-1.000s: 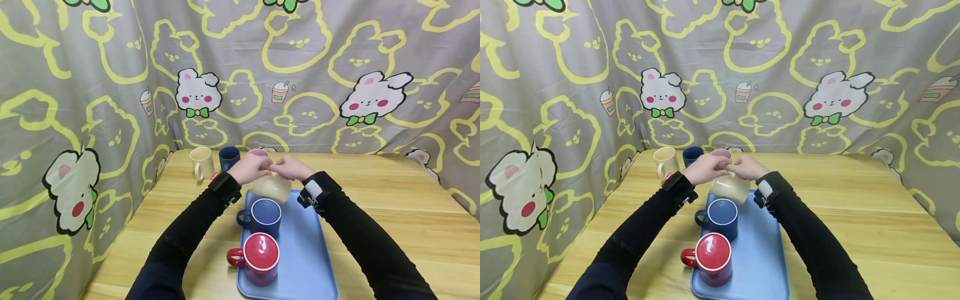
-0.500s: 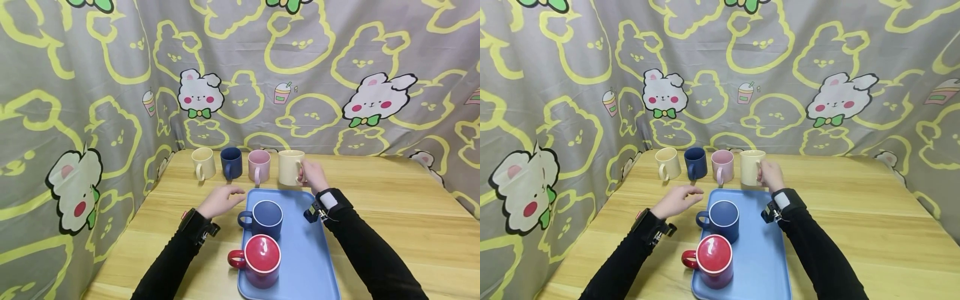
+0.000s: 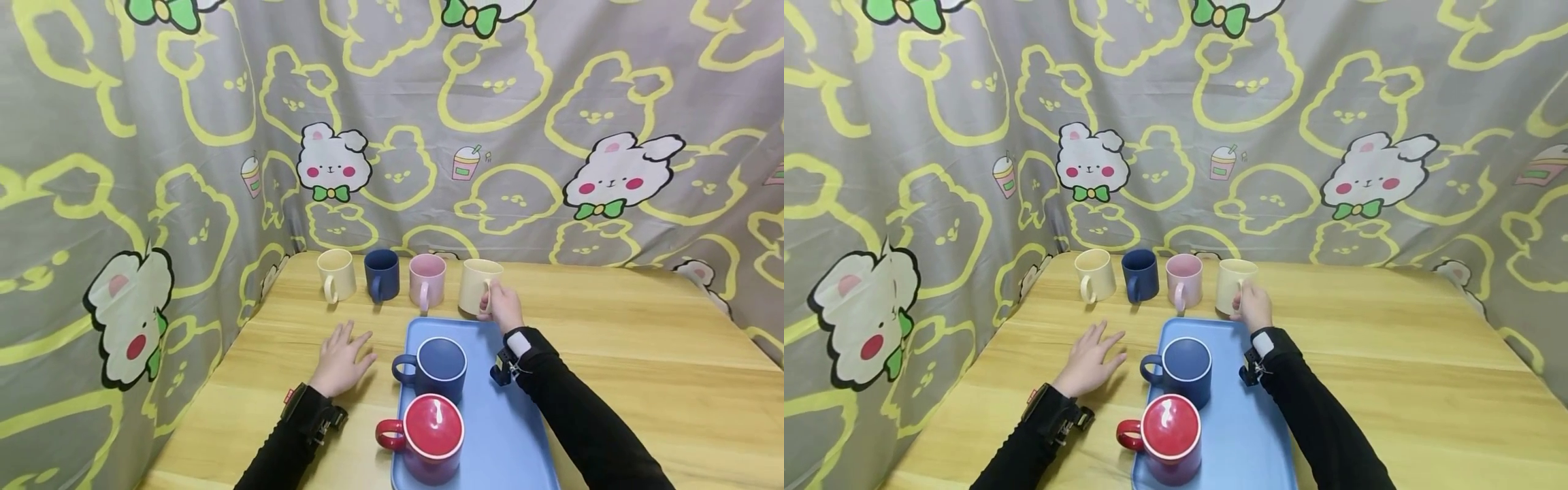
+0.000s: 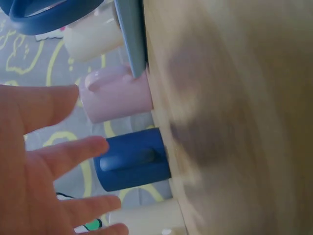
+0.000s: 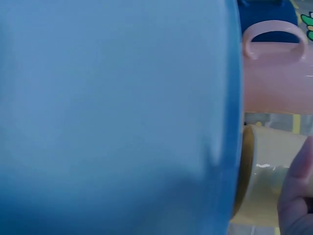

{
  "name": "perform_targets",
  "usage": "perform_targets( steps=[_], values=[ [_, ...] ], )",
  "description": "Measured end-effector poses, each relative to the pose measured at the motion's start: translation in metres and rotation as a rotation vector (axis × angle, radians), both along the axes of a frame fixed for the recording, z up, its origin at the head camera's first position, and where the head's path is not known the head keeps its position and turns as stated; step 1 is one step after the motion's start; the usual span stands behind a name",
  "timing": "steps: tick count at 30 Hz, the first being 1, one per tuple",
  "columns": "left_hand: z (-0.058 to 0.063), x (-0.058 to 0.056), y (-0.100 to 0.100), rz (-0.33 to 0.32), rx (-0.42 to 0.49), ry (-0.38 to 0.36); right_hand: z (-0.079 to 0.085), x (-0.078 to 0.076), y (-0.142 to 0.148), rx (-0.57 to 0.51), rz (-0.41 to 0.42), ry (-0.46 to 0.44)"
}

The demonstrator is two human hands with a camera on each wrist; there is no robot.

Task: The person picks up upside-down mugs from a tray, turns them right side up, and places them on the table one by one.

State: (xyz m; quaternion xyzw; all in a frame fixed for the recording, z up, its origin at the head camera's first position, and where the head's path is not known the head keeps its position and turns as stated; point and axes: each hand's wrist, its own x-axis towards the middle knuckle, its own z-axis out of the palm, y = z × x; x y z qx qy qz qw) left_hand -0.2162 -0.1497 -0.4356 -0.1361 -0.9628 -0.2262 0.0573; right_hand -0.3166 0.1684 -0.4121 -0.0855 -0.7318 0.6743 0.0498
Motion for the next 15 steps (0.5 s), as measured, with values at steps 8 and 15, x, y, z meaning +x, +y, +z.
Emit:
perform_targets(
  steps=[8, 15],
  values=[
    [0.000, 0.008, -0.004, 0.085, -0.034, -0.082, -0.013, 0.003, -0.003, 0.001, 0.048, 0.035],
    [0.002, 0.007, -0.005, 0.094, -0.042, -0.090, -0.017, 0.000, -0.006, -0.053, 0.090, 0.008]
  ],
)
